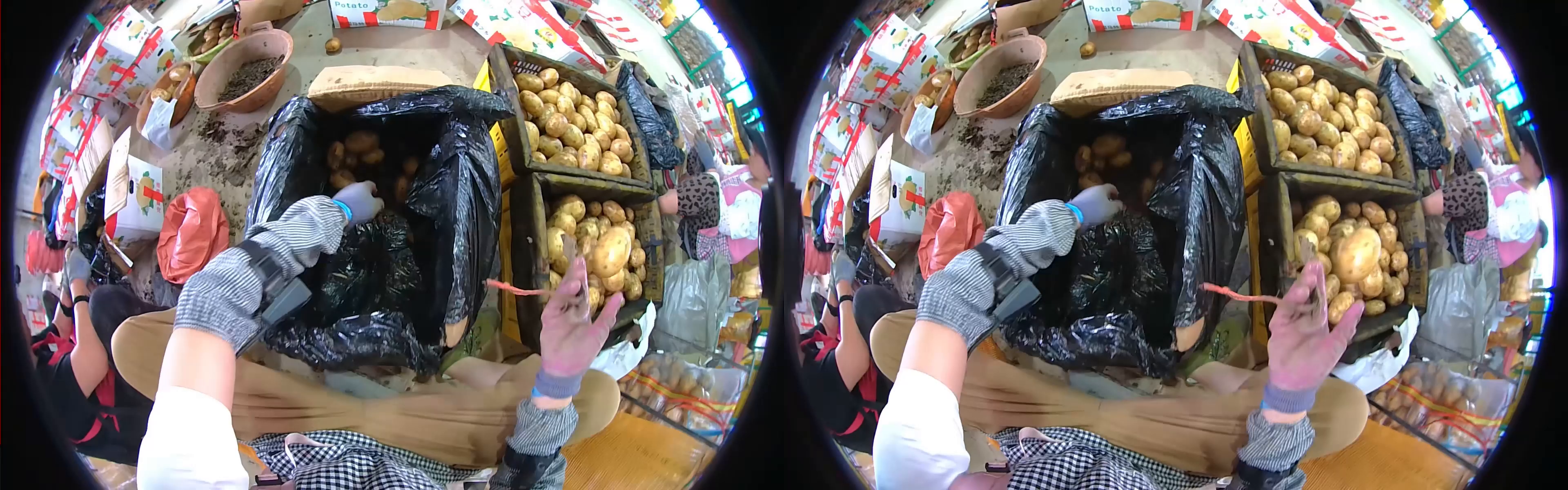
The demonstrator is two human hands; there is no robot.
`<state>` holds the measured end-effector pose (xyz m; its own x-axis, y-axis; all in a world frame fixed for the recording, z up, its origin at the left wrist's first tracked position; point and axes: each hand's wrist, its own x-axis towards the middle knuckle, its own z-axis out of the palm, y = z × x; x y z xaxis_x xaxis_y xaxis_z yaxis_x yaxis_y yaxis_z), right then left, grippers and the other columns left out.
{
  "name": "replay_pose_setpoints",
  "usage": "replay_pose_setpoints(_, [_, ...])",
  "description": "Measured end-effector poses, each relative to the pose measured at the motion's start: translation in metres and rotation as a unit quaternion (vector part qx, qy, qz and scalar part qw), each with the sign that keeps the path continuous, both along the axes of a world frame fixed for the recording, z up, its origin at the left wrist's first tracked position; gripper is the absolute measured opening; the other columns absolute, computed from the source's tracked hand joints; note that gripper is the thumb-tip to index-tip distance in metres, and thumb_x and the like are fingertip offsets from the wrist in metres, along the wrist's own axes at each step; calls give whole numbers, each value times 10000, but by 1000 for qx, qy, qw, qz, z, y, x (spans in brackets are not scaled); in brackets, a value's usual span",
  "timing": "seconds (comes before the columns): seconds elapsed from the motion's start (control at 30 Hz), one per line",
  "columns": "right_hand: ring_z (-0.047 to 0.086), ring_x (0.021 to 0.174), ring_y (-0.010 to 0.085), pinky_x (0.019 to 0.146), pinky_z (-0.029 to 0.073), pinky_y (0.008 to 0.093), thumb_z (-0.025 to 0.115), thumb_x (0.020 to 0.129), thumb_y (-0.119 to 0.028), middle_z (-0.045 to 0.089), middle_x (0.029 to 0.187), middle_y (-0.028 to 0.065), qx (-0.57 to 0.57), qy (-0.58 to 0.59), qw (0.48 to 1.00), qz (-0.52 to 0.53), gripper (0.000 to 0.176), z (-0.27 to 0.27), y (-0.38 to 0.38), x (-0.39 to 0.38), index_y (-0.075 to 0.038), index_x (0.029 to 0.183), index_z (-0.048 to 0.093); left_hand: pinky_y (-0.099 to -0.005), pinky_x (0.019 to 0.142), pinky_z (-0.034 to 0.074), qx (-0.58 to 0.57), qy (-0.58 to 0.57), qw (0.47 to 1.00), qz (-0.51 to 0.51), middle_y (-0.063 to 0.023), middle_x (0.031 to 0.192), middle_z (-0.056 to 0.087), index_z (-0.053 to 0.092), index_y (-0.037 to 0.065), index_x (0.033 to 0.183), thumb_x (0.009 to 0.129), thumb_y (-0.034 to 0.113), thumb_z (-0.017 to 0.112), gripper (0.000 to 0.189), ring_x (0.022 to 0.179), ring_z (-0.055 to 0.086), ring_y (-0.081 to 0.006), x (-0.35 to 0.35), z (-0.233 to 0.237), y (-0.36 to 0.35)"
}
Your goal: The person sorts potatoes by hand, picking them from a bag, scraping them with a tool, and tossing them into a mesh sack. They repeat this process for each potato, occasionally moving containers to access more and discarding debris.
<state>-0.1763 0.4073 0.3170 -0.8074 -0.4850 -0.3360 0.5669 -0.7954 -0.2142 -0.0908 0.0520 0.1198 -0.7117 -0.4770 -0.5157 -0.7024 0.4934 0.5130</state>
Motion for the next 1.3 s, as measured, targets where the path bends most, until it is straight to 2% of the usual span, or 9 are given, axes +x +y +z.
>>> replay_pose_setpoints(0.2, [596, 923, 249, 793, 522, 355, 476, 958, -423, 577, 1179, 175, 124, -48, 991, 8, 600, -3, -20, 8, 35, 1340, 402, -439, 933, 476, -135, -58, 989, -6, -223, 1218, 556, 579, 65, 1172, 763, 239, 651, 451, 1134, 556, -356, -55, -55, 37])
replay_pose_setpoints(0.37, [597, 931, 276, 792, 528, 389, 449, 967, -420, 576, 1177, 187, 118, -29, 992, 23, 590, -4, -26, 6, 19, 1356, 387, -417, 819, 528, -137, -82, 985, 62, -201, 960, 658, 676, 68, 952, 817, 198, 620, 195, 959, 647, -325, -91, -147, 19])
replay_pose_setpoints(0.4, [597, 938, 287, 794, 531, 402, 437, 970, -418, 577, 1172, 192, 116, -28, 992, 32, 585, -3, -27, 7, 16, 1359, 386, -405, 792, 533, -170, -79, 979, -80, -183, 829, 669, 696, 69, 842, 825, 243, 619, 191, 874, 663, -348, -86, -149, 16])
replay_pose_setpoints(0.53, [603, 971, 306, 821, 534, 421, 413, 983, -389, 572, 1177, 199, 100, -14, 992, 72, 560, -6, -30, 15, 23, 1361, 379, -377, 795, 531, -100, 108, 976, 163, -175, 1057, 605, 571, 42, 1098, 793, 224, 691, 375, 968, 630, -330, -65, -112, 29])
replay_pose_setpoints(0.6, [599, 945, 280, 802, 534, 397, 437, 976, -381, 579, 1152, 175, 131, 4, 988, 82, 549, -4, -33, 20, 17, 1352, 401, -351, 753, 533, 45, 188, 968, 163, -144, 1082, 579, 491, 53, 1173, 762, 125, 723, 477, 947, 626, -282, -50, -84, 27])
replay_pose_setpoints(0.77, [629, 896, 210, 777, 536, 345, 450, 980, -296, 611, 1121, 140, 346, 146, 918, 131, 462, -4, -41, 43, 4, 1331, 438, -227, 706, 525, 456, 342, 809, 145, -58, 1081, 543, 374, 83, 1263, 672, -94, 764, 730, 889, 597, -124, 1, 56, 49])
replay_pose_setpoints(1.0, [593, 988, 169, 855, 508, 300, 579, 934, -146, 534, 1234, 159, 332, 283, 860, 266, 527, -22, -59, 68, 19, 1385, 362, -324, 980, 451, 506, 473, 714, 103, -72, 1273, 503, 367, 117, 1318, 681, -13, 805, 784, 1154, 521, -172, 52, 122, 106])
replay_pose_setpoints(1.17, [580, 913, 106, 787, 486, 217, 599, 879, 0, 553, 1167, 94, 359, 350, 844, 191, 465, -35, -65, 75, 29, 1319, 452, -331, 1014, 432, 507, 514, 689, 56, -100, 1429, 382, 350, 140, 1355, 739, 16, 772, 757, 1232, 482, -199, 65, 147, 133])
replay_pose_setpoints(1.3, [563, 954, 99, 818, 468, 215, 606, 859, 11, 562, 1177, 62, 417, 480, 751, 178, 435, -28, -54, 70, 13, 1282, 503, -311, 1023, 419, 660, 290, 682, 119, -81, 1369, 448, 333, 121, 1383, 805, 41, 720, 700, 1203, 505, -185, 82, 151, 132])
